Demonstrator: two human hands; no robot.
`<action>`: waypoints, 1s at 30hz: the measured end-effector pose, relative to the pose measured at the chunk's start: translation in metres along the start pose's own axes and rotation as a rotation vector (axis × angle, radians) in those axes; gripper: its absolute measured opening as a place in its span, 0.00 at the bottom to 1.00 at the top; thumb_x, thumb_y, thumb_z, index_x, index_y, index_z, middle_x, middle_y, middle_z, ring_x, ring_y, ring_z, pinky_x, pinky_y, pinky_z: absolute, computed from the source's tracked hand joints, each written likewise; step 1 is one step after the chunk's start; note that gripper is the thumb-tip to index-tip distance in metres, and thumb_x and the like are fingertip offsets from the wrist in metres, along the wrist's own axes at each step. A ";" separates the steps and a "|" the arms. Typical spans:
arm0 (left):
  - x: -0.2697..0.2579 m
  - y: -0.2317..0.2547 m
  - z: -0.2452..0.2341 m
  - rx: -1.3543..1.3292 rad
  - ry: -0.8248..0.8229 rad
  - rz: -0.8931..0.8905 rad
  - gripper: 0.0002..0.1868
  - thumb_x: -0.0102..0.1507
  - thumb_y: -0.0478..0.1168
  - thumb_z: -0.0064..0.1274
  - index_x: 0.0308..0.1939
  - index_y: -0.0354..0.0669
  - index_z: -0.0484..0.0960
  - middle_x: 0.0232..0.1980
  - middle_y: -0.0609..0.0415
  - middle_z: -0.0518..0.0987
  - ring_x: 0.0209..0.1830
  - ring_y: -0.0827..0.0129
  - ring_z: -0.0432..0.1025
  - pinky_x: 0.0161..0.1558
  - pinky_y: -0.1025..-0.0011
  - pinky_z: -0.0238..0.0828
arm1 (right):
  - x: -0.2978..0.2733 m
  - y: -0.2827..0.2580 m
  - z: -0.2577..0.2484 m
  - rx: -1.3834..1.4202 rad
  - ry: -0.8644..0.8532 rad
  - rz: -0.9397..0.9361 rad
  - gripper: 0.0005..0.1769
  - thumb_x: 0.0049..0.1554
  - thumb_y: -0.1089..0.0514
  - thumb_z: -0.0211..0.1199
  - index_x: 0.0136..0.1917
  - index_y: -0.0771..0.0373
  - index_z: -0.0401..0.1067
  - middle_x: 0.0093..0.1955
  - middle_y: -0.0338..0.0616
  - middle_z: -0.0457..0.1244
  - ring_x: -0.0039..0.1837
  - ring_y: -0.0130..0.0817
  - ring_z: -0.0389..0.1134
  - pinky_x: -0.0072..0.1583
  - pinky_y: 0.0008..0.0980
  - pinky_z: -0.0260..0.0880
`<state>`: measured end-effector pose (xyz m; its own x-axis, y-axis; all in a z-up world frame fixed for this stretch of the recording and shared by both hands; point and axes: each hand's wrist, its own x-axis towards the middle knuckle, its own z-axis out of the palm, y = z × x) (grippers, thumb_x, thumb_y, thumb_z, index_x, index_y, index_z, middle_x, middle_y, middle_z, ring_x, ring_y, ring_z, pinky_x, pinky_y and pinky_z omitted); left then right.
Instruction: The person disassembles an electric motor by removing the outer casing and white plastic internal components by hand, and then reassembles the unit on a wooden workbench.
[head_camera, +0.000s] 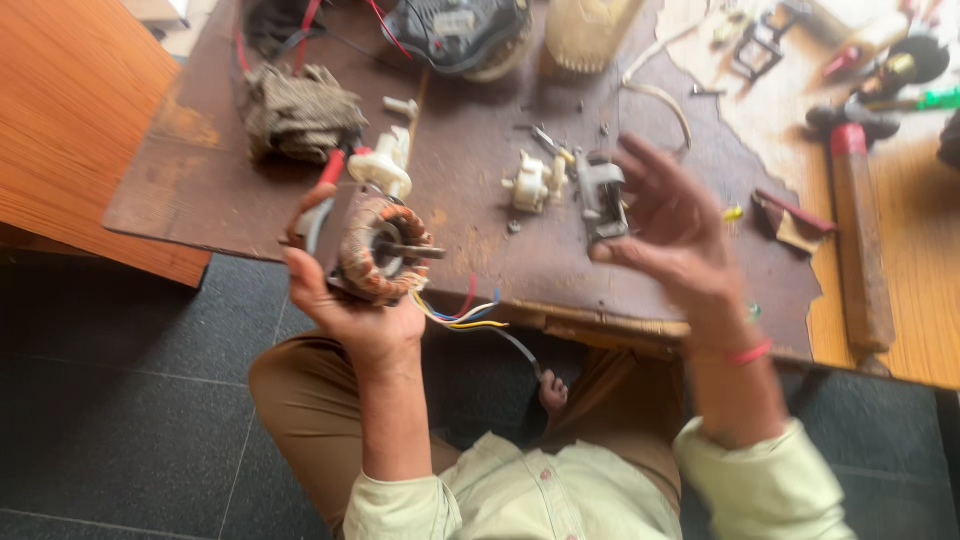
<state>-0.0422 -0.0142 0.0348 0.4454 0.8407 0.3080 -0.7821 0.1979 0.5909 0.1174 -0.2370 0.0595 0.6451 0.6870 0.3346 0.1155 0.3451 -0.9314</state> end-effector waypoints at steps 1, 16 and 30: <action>0.000 -0.001 0.003 0.014 -0.017 0.005 0.30 0.73 0.62 0.42 0.63 0.40 0.72 0.60 0.50 0.75 0.60 0.63 0.74 0.65 0.62 0.77 | -0.006 0.007 0.011 0.286 0.084 0.059 0.52 0.48 0.65 0.78 0.81 0.68 0.59 0.67 0.58 0.64 0.63 0.50 0.68 0.56 0.45 0.69; -0.015 0.004 0.001 0.702 0.007 0.337 0.27 0.73 0.55 0.44 0.67 0.39 0.69 0.62 0.48 0.71 0.57 0.66 0.70 0.62 0.68 0.74 | -0.057 0.049 0.077 0.723 0.280 0.018 0.54 0.49 0.60 0.81 0.80 0.73 0.54 0.74 0.55 0.60 0.78 0.53 0.58 0.82 0.52 0.55; -0.015 0.041 0.016 0.766 -0.145 0.154 0.25 0.72 0.55 0.48 0.63 0.42 0.75 0.49 0.54 0.76 0.42 0.75 0.68 0.46 0.75 0.67 | -0.034 0.052 0.044 0.795 -0.035 0.116 0.51 0.50 0.52 0.71 0.78 0.79 0.57 0.76 0.72 0.54 0.76 0.55 0.59 0.83 0.49 0.54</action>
<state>-0.0737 -0.0266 0.0661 0.4503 0.7458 0.4909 -0.3456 -0.3614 0.8660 0.0677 -0.2142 0.0059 0.5944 0.7616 0.2584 -0.5320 0.6133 -0.5838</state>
